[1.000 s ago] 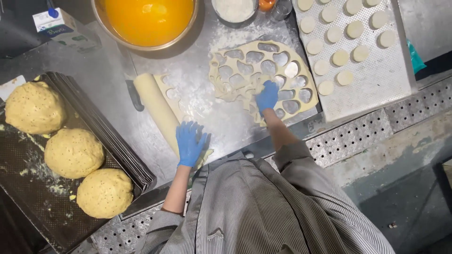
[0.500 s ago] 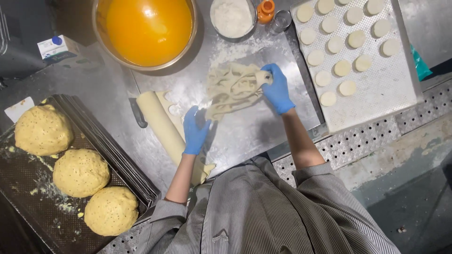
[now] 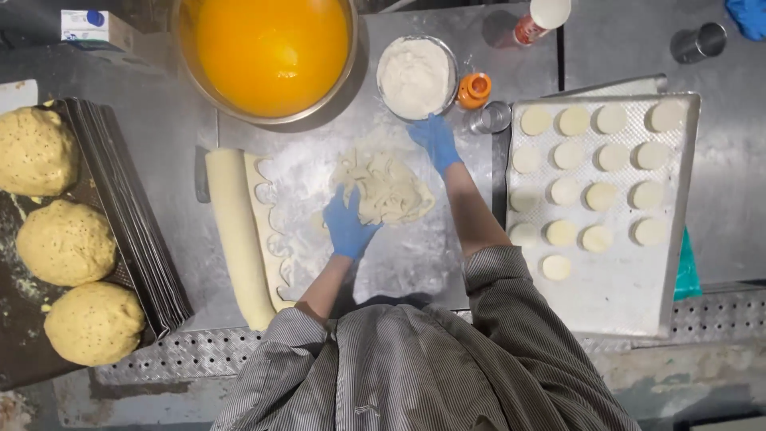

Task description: Cutting circular pieces of dough from a rolled sheet using a round cutter and placing them on a tray.

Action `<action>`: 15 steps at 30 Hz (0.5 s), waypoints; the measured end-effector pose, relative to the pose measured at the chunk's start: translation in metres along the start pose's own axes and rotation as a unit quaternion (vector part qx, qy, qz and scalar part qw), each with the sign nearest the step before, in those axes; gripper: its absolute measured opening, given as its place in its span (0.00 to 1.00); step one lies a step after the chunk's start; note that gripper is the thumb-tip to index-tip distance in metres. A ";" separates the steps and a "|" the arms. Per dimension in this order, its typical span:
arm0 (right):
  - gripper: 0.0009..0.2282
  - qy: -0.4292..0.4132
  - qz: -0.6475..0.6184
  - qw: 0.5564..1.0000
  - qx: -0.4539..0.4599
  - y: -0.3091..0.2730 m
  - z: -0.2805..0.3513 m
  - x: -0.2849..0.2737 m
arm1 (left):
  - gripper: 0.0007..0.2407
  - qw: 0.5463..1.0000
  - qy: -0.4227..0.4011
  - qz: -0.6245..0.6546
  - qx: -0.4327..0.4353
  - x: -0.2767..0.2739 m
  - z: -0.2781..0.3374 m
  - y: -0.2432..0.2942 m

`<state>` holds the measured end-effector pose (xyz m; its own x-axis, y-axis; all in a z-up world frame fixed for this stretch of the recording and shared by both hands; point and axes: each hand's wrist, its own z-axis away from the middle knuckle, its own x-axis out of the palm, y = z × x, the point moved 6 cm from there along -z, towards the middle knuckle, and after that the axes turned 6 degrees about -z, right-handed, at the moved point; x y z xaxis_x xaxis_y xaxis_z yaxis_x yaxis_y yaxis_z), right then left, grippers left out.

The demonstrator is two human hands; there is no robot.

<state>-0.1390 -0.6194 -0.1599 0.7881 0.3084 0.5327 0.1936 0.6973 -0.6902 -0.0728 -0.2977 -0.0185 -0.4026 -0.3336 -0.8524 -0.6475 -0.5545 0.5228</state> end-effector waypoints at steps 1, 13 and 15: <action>0.21 -0.006 0.001 1.000 0.008 0.000 -0.009 0.002 | 0.44 1.000 0.002 -0.004 -0.009 0.005 -0.004 -0.005; 0.18 0.064 -0.006 0.998 -0.022 -0.031 -0.036 -0.048 | 0.25 0.947 0.203 0.246 -0.045 0.063 -0.184 -0.019; 0.19 0.062 0.006 0.998 -0.018 -0.040 -0.027 -0.049 | 0.28 0.957 0.179 0.225 -0.027 0.080 -0.211 -0.019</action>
<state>-0.1694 -0.6800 -0.1716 0.8560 0.2327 0.4616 0.2028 0.6703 -0.7138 0.0441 -0.4744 -0.0984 -0.3798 -0.7825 -0.4934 -0.4223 -0.3279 0.8450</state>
